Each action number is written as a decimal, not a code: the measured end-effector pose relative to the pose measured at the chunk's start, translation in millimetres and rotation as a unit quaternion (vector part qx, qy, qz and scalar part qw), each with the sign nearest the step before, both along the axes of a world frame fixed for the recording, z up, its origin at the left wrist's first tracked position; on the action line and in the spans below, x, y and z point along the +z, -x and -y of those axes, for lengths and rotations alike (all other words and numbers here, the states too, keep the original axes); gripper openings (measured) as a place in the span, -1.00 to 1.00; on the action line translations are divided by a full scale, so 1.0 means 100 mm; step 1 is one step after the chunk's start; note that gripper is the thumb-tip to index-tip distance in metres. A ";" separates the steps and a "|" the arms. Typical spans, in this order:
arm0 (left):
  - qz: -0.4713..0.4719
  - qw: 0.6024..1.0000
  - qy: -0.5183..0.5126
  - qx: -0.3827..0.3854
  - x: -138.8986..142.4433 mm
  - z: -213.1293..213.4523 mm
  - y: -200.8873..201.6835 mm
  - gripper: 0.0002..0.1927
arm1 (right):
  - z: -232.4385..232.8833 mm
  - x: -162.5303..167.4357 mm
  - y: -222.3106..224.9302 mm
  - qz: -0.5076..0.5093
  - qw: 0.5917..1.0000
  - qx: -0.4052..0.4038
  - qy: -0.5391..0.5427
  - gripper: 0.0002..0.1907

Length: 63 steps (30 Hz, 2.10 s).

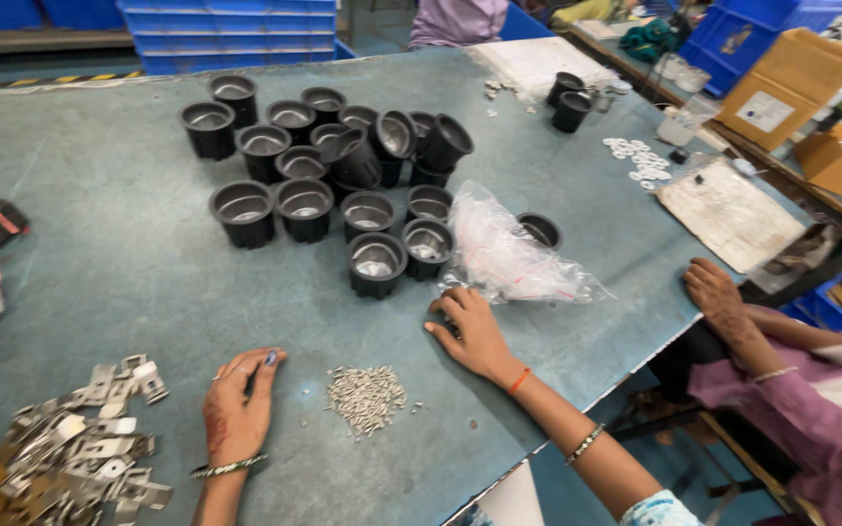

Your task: The person sorts small metal brackets and screws on a workbench, separating them into piles by type. The person also handles white plastic bags and places them into a cardboard box. The scene shows a factory floor with various components and other workers in the background.

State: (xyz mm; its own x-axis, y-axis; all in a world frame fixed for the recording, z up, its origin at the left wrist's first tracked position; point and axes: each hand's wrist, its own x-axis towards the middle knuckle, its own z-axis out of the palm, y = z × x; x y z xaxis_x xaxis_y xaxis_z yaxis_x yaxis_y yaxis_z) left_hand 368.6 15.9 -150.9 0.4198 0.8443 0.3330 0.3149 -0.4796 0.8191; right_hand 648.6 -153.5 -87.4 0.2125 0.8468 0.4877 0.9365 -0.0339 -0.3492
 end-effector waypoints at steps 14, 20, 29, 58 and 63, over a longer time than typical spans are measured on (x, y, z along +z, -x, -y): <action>-0.014 1.000 0.003 -0.025 0.03 -0.02 0.05 -0.78 | 1.20 0.26 -0.95 -0.055 0.982 -0.179 -0.020 -0.88; -0.008 0.999 0.006 -0.037 0.04 -0.07 0.06 -0.77 | 1.11 0.48 -1.71 0.073 0.942 -0.312 -0.103 -0.85; -0.039 0.992 0.109 0.040 0.09 0.04 0.15 -0.75 | 1.08 0.30 -1.97 0.103 0.933 -0.282 -0.197 -0.69; 0.003 1.000 -0.006 -0.015 -0.04 0.02 0.10 -0.79 | 0.68 -0.38 0.79 -0.073 0.997 0.010 -0.020 -0.93; 0.001 1.000 -0.009 -0.009 -0.04 0.02 0.06 -0.80 | 0.58 -0.39 0.71 -0.460 0.887 -0.032 0.021 -0.92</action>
